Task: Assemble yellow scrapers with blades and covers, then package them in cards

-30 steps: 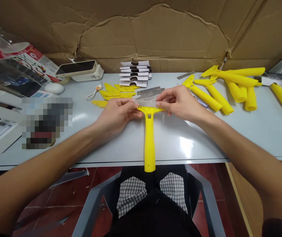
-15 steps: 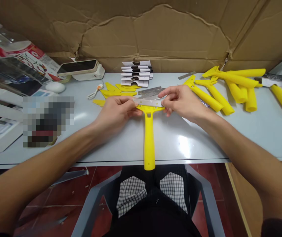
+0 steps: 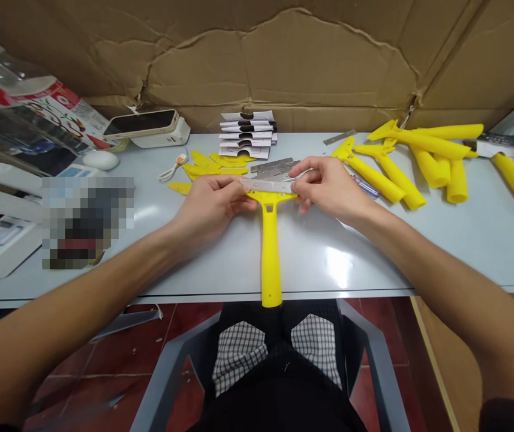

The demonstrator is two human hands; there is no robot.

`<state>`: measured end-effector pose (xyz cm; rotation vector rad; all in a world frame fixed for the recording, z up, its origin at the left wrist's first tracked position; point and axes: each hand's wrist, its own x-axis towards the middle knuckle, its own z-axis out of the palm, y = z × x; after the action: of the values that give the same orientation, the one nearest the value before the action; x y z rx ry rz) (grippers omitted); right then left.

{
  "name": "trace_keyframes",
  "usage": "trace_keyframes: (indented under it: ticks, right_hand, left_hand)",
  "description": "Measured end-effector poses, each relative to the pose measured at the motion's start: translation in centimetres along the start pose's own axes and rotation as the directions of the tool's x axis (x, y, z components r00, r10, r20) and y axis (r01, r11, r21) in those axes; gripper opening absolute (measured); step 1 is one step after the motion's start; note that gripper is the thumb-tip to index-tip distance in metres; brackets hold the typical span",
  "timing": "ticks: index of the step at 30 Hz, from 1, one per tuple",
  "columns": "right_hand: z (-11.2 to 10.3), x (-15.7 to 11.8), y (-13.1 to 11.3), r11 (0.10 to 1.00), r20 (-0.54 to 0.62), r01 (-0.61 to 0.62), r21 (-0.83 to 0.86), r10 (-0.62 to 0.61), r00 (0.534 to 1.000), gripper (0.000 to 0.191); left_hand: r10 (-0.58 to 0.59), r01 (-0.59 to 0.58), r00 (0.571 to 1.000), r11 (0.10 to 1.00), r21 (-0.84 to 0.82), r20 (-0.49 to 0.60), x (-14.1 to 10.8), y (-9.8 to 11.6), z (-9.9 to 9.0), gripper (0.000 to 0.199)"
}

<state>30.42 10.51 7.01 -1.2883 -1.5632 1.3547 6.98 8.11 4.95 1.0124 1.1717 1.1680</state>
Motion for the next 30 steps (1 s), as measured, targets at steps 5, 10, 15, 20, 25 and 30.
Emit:
trace_keyframes:
  ticks: [5,10,15,20,25,30]
  right_hand:
    - [0.4,0.1,0.3,0.994,0.042,-0.045,0.104,0.040,0.998,0.022]
    - [0.5,0.1,0.8,0.998,0.003,-0.014,0.058,0.014,1.000,0.019]
    - [0.5,0.0,0.9,1.000,-0.029,0.016,0.016,-0.015,0.999,0.021]
    - [0.3,0.1,0.8,1.000,-0.028,0.022,0.001,-0.022,0.999,0.018]
    - [0.0,0.2,0.9,1.000,-0.059,0.018,-0.004,-0.018,0.998,0.014]
    - [0.1,0.2,0.8,1.000,-0.033,0.021,0.013,-0.020,0.999,0.014]
  left_hand:
    - [0.023,-0.023,1.000,0.999,0.036,-0.004,-0.4,0.5,0.1,0.016]
    - [-0.007,0.007,1.000,1.000,0.007,0.020,-0.1,0.2,0.1,0.017]
    - [-0.072,0.063,0.993,0.994,0.087,0.095,1.0,0.4,-1.0,0.003]
    - [0.136,-0.164,0.986,0.896,0.412,0.096,2.3,3.5,-4.4,0.019]
    - [0.331,-0.279,0.944,0.758,0.589,0.021,3.1,6.0,-8.1,0.022]
    - [0.193,-0.224,0.975,0.866,0.446,0.114,3.2,4.7,-6.7,0.026]
